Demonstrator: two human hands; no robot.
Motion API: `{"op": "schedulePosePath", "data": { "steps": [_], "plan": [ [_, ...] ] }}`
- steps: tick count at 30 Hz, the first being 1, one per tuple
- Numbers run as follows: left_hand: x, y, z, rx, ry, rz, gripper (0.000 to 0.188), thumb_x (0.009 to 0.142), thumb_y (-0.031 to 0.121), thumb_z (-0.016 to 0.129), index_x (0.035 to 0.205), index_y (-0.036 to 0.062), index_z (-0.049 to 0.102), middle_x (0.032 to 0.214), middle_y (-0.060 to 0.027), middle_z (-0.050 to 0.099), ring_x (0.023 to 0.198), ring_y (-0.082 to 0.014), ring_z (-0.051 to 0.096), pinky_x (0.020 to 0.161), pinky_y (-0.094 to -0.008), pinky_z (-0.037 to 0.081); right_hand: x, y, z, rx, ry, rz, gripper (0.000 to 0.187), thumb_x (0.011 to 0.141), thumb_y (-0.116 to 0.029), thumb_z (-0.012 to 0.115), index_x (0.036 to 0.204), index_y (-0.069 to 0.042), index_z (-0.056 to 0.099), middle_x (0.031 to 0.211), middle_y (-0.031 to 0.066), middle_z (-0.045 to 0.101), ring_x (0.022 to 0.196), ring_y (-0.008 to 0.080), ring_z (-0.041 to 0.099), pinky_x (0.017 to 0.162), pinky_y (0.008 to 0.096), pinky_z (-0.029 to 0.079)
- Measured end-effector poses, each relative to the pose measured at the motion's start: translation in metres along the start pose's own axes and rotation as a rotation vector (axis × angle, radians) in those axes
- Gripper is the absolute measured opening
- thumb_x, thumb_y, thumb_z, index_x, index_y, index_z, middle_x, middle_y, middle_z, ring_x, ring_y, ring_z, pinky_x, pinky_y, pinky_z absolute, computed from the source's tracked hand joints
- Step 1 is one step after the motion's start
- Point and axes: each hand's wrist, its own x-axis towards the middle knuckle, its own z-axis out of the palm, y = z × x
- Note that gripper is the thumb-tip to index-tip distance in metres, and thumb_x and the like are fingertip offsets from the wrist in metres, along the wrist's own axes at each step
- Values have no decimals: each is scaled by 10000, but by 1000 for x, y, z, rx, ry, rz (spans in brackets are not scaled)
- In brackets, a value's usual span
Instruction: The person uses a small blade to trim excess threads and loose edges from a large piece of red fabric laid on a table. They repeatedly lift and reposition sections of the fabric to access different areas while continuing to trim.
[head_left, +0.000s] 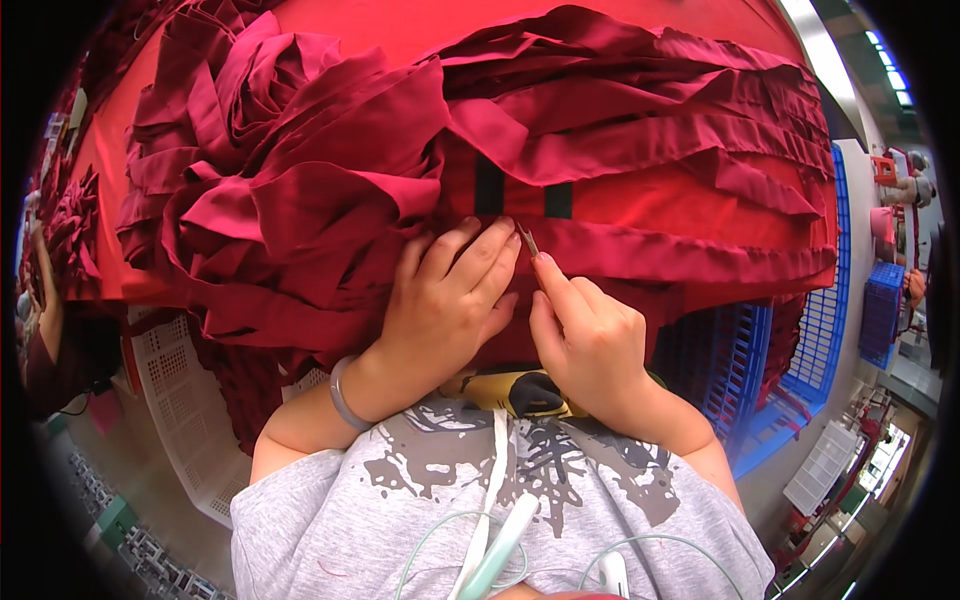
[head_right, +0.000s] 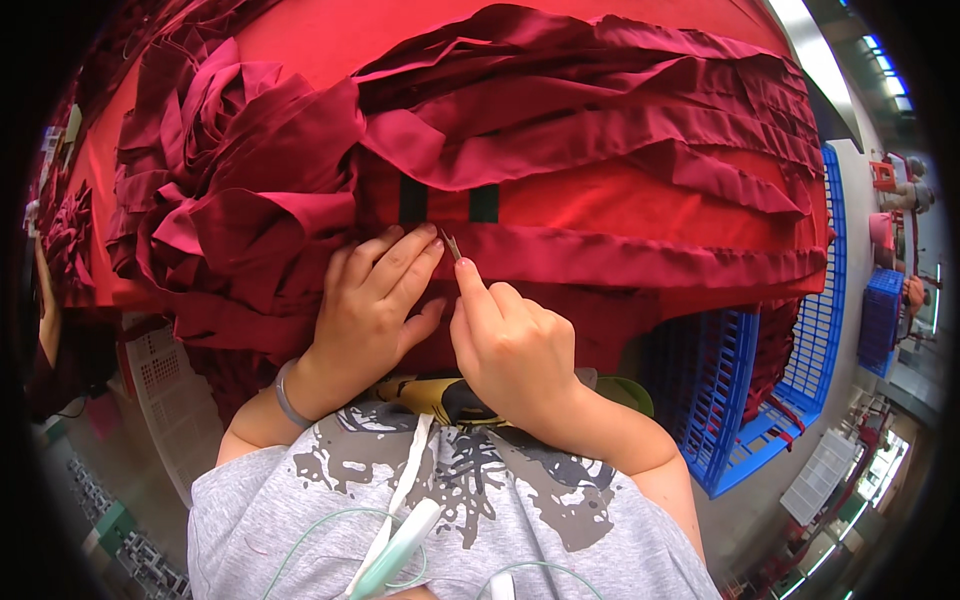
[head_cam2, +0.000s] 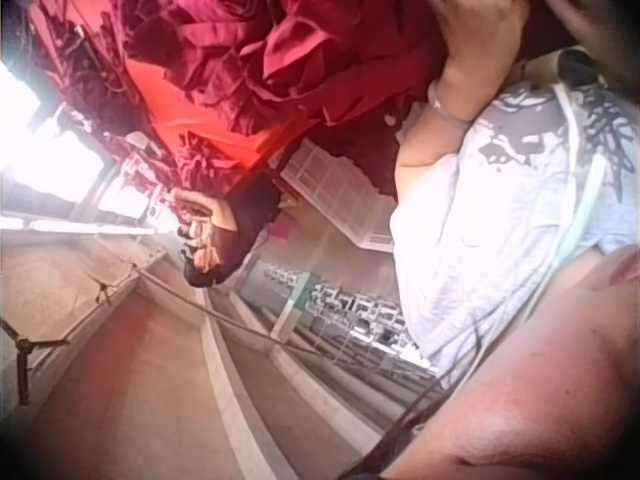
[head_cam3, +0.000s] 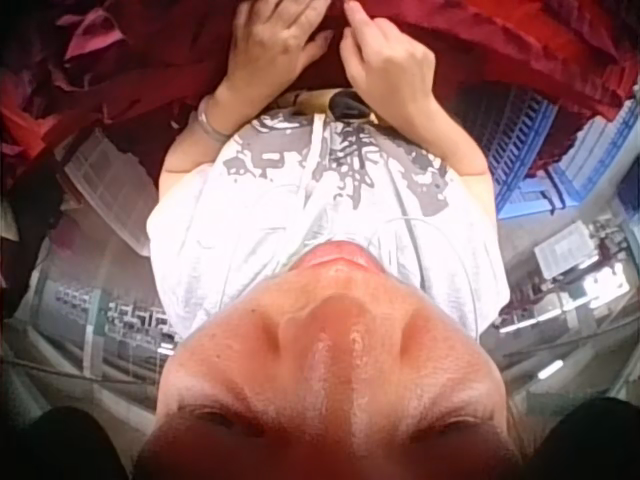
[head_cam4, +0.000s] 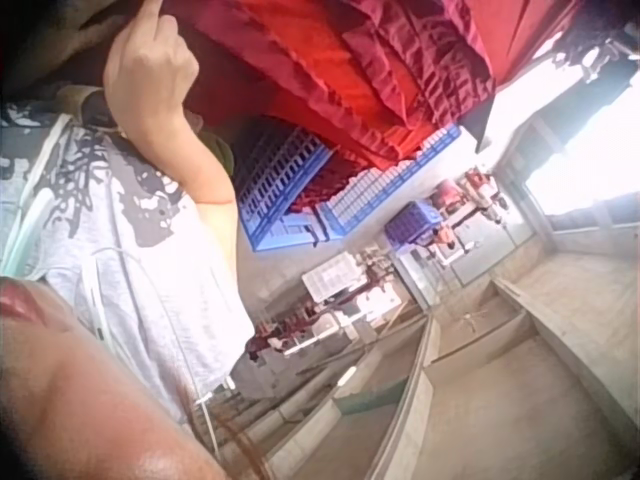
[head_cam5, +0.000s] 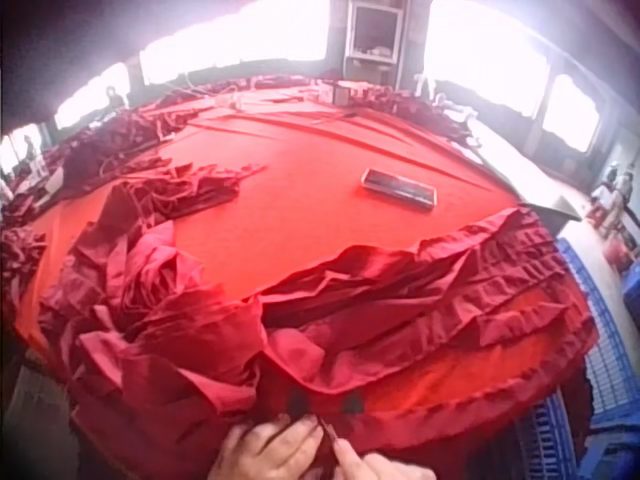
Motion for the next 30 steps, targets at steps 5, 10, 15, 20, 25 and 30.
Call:
{"op": "schedulePosePath", "data": {
  "steps": [5, 10, 15, 20, 25, 30],
  "plan": [
    [1, 1, -1, 17, 23, 11, 494, 745, 221, 707, 1208, 83, 607, 1309, -25, 550, 1154, -208, 509, 941, -413, 394, 4, 3, 13, 41, 85, 2, 325, 811, -83, 648, 1119, 19, 656, 629, 54, 528, 469, 188, 560, 427, 308, 446],
    [0, 0, 0, -7, 33, 0, 504, 750, 198, 705, 1227, 74, 602, 1324, -35, 556, 1159, -232, 516, 932, -412, 396, 3, 4, 15, 68, 124, 8, 328, 815, -68, 650, 1133, 16, 652, 639, 59, 540, 467, 191, 555, 428, 311, 445],
    [1, 0, 0, -7, 30, 1, 499, 750, 193, 693, 1230, 88, 605, 1312, -26, 556, 1153, -212, 515, 943, -408, 398, 3, 3, 18, 125, 143, 50, 319, 841, -63, 642, 1149, 21, 643, 652, 71, 558, 481, 210, 568, 444, 329, 460],
    [-1, 2, -1, -9, 8, -18, 478, 751, 185, 685, 1216, 99, 617, 1312, -24, 553, 1149, -210, 514, 960, -410, 397, 11, 15, 11, 132, 326, 75, 316, 860, -67, 639, 1161, 29, 634, 658, 99, 570, 510, 246, 582, 474, 353, 474],
    [-1, 1, -1, -60, 10, -12, 506, 745, 183, 707, 1241, 154, 615, 1332, -43, 543, 1146, -255, 512, 940, -417, 399, -5, 4, -5, 44, 78, 27, 338, 798, -62, 673, 1133, -19, 664, 627, 61, 519, 475, 201, 551, 446, 329, 438],
    [-1, 1, 1, -32, 23, -7, 499, 737, 179, 708, 1229, 185, 630, 1328, -40, 542, 1139, -264, 515, 932, -418, 401, -2, 3, -2, -27, 31, 7, 349, 806, -58, 665, 1151, -9, 651, 628, 54, 518, 484, 197, 555, 437, 325, 435]
  ]
}}
